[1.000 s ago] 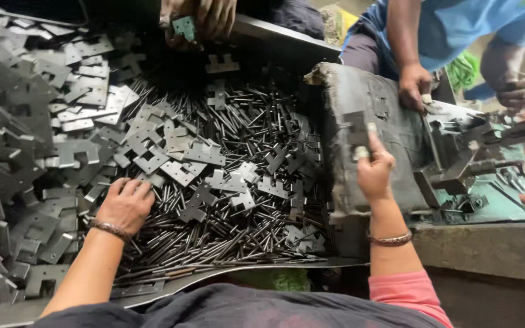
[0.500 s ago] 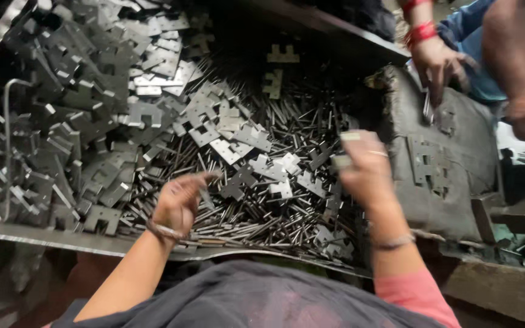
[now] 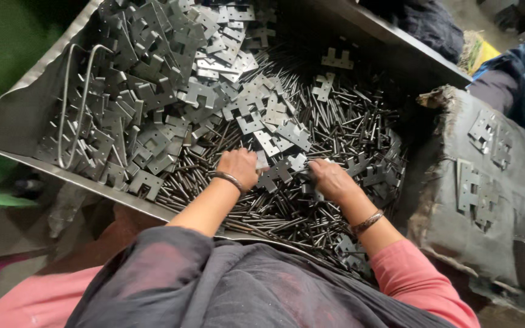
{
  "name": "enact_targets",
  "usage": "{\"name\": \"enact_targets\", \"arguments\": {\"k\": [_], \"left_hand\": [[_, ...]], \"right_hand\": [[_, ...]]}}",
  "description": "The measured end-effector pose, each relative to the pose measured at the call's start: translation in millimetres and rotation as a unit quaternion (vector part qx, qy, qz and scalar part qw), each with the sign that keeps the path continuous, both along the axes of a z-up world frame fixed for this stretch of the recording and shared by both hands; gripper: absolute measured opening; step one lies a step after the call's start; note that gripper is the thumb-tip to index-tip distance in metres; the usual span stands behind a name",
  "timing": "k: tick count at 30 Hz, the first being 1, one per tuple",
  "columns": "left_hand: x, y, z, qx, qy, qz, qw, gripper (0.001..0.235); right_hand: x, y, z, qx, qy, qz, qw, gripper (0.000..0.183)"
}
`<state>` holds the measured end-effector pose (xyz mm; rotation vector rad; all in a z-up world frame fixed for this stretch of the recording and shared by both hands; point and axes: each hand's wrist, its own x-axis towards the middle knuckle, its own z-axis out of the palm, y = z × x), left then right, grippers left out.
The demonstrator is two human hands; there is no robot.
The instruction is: The person picks through a metal container filled with many metal hinges and rods, using their hands to select specific pieces and move them to different areas of the workspace.
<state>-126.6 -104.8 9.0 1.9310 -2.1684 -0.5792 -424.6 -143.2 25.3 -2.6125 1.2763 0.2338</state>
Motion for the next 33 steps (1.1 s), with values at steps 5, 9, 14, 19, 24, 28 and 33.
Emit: {"name": "enact_targets", "arguments": {"k": [5, 9, 14, 19, 24, 28, 33], "left_hand": [[-30, -4, -10, 0.024, -0.048, 0.024, 0.998, 0.047], [-36, -10, -22, 0.027, -0.149, 0.004, 0.989, 0.026], [-28, -17, -38, 0.018, -0.137, 0.011, 0.99, 0.024], [-13, -18, -23, 0.102, -0.124, -0.038, 0.986, 0.036], [-27, 3, -35, 0.099, -0.201, -0.059, 0.973, 0.028], [-26, -11, -23, 0.089, -0.221, -0.022, 0.971, 0.032], [-26, -3, -5, 0.12, -0.17, -0.029, 0.978, 0.029]], "right_hand": [[14, 13, 16, -0.025, -0.125, 0.01, 0.992, 0.046], [19, 8, 19, -0.002, -0.039, 0.012, 0.999, 0.043], [7, 7, 40, -0.008, -0.089, 0.017, 0.996, 0.04], [-3, 48, 64, 0.125, -0.109, -0.188, 0.968, 0.057], [8, 77, 24, 0.04, -0.078, -0.124, 0.988, 0.049], [30, 82, 17, 0.029, 0.004, -0.109, 0.994, 0.024], [45, 72, 25, 0.165, 0.001, -0.155, 0.974, 0.042]]}}
